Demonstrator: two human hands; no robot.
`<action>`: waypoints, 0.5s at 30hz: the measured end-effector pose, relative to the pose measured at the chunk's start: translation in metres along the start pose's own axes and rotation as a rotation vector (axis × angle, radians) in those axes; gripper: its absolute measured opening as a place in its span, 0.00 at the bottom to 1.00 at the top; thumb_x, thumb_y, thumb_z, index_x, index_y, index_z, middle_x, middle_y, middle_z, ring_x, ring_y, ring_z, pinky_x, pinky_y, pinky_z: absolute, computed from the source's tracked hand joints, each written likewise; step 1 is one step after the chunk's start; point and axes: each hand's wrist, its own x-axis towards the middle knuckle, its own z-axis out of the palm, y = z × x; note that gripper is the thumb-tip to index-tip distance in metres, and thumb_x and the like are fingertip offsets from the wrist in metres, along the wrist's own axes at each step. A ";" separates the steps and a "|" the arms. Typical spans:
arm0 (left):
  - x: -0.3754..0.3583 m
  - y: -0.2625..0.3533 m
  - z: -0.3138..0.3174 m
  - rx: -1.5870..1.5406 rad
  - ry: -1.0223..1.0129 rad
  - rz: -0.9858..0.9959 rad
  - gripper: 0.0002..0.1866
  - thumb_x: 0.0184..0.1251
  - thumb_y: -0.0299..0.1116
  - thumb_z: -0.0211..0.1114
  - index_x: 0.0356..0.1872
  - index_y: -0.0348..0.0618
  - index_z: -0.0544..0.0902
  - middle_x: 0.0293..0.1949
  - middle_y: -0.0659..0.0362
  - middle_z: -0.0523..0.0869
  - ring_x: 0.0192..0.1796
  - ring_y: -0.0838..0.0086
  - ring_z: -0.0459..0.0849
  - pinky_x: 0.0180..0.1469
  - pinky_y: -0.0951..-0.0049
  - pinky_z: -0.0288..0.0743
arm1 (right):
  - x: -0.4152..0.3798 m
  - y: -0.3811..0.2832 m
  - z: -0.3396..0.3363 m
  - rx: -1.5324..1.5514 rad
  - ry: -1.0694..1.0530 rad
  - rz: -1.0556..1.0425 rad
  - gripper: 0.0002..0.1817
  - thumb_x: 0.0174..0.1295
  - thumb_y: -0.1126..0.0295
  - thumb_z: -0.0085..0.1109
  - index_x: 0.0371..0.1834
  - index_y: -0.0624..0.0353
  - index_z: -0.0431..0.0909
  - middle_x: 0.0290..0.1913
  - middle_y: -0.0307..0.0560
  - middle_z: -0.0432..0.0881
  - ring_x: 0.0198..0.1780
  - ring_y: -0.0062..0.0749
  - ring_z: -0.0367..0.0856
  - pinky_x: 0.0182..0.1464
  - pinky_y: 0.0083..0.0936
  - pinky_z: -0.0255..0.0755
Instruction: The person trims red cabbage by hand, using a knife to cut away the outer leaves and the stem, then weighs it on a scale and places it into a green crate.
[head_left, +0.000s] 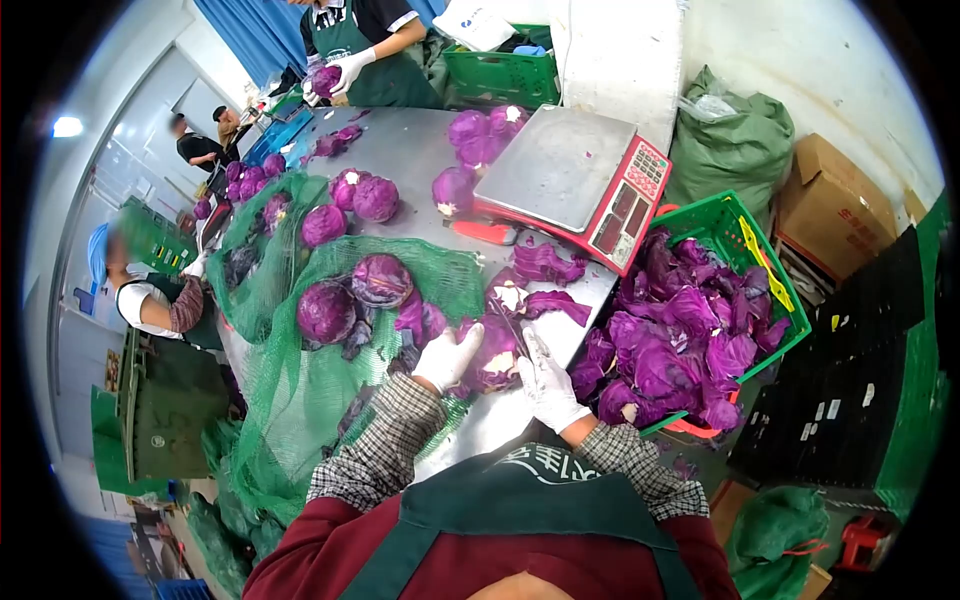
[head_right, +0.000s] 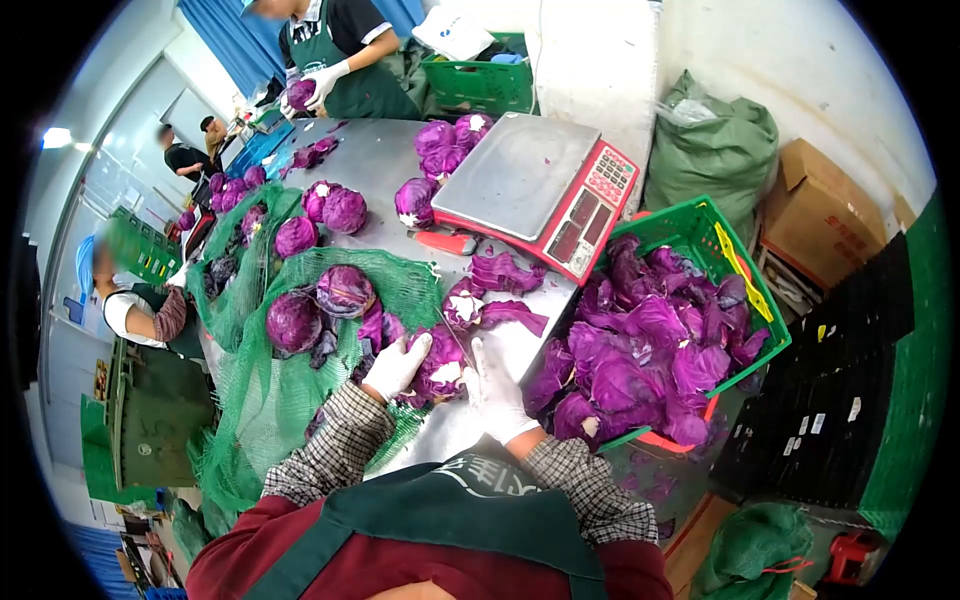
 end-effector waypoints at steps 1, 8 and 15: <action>-0.001 -0.002 0.001 -0.025 0.002 -0.004 0.48 0.63 0.66 0.49 0.58 0.19 0.68 0.48 0.30 0.80 0.54 0.47 0.81 0.58 0.63 0.72 | 0.003 0.008 0.007 0.004 -0.002 0.029 0.28 0.69 0.63 0.44 0.70 0.63 0.55 0.57 0.66 0.72 0.55 0.56 0.74 0.56 0.40 0.69; -0.036 -0.017 0.014 -0.098 0.018 0.137 0.38 0.67 0.54 0.54 0.63 0.28 0.62 0.49 0.35 0.80 0.55 0.49 0.80 0.60 0.62 0.70 | 0.039 0.037 -0.018 0.439 -0.018 0.649 0.14 0.71 0.59 0.44 0.41 0.61 0.70 0.34 0.50 0.74 0.34 0.37 0.75 0.33 0.30 0.72; -0.058 -0.068 0.007 -0.497 -0.024 0.321 0.51 0.57 0.47 0.70 0.72 0.32 0.47 0.71 0.39 0.55 0.74 0.54 0.55 0.73 0.60 0.51 | -0.005 0.036 -0.004 -0.146 -0.037 0.026 0.26 0.69 0.60 0.45 0.62 0.72 0.64 0.57 0.68 0.72 0.57 0.55 0.75 0.55 0.35 0.73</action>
